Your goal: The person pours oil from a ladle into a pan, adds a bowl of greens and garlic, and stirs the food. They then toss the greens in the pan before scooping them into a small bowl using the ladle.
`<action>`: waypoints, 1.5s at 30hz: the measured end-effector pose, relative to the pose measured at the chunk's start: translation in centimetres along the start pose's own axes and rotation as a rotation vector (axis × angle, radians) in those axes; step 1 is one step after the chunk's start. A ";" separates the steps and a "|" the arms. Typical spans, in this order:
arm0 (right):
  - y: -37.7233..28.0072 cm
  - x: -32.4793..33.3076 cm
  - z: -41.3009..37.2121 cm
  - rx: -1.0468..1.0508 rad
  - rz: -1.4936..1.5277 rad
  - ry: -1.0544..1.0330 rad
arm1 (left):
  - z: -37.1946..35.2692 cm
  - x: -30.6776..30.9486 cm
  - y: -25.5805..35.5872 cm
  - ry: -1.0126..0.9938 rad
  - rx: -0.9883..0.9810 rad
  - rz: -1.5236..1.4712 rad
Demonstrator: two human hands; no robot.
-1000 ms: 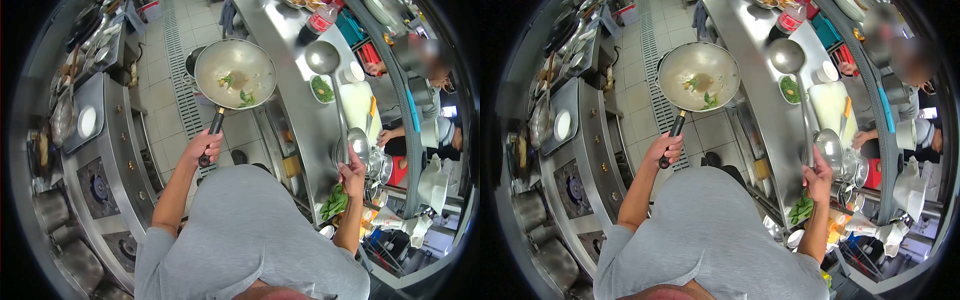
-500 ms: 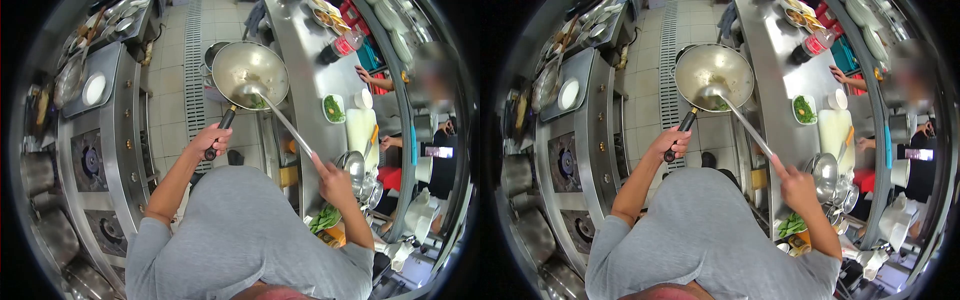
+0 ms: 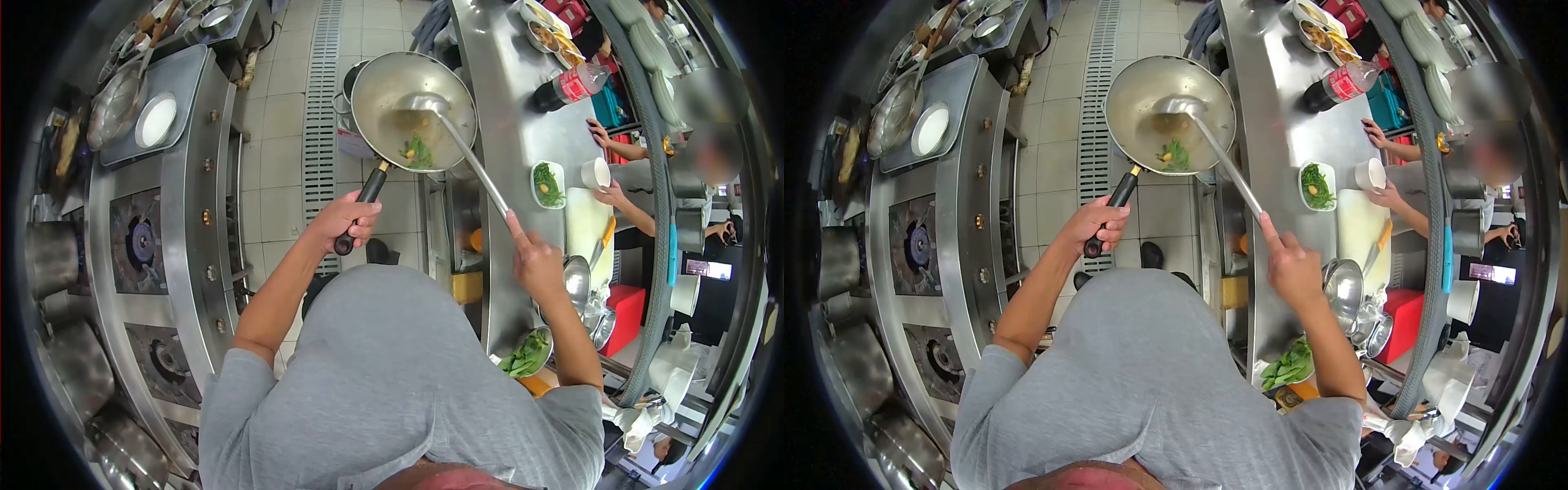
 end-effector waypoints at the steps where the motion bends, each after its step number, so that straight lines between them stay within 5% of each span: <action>1: -0.2 0.1 -0.4 0.025 -0.035 -0.012 | 0.1 0.0 0.1 -0.003 0.005 -0.004; 28: -4.3 5.1 -4.7 0.116 0.103 -0.355 | 1.1 4.1 -3.9 0.077 0.088 -0.162; 31: -4.6 5.1 -3.4 0.131 0.277 -0.430 | 0.7 5.6 -5.4 0.154 0.109 -0.152; 38: -3.3 5.7 2.6 -0.343 0.860 -0.912 | -2.6 7.3 -7.4 0.290 0.160 -0.094; 45: -4.2 4.5 6.8 -0.289 1.153 -1.045 | -8.1 9.4 -9.2 0.356 0.135 -0.270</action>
Point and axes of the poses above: each hand's wrist, its own z-axis towards the middle knuckle, its own x-axis out of the back of the hand, y = z × x, the point moved 4 cm from there along z, towards the middle knuckle, and after that the axes turned 2 degrees about y, right-handed, at the moved point
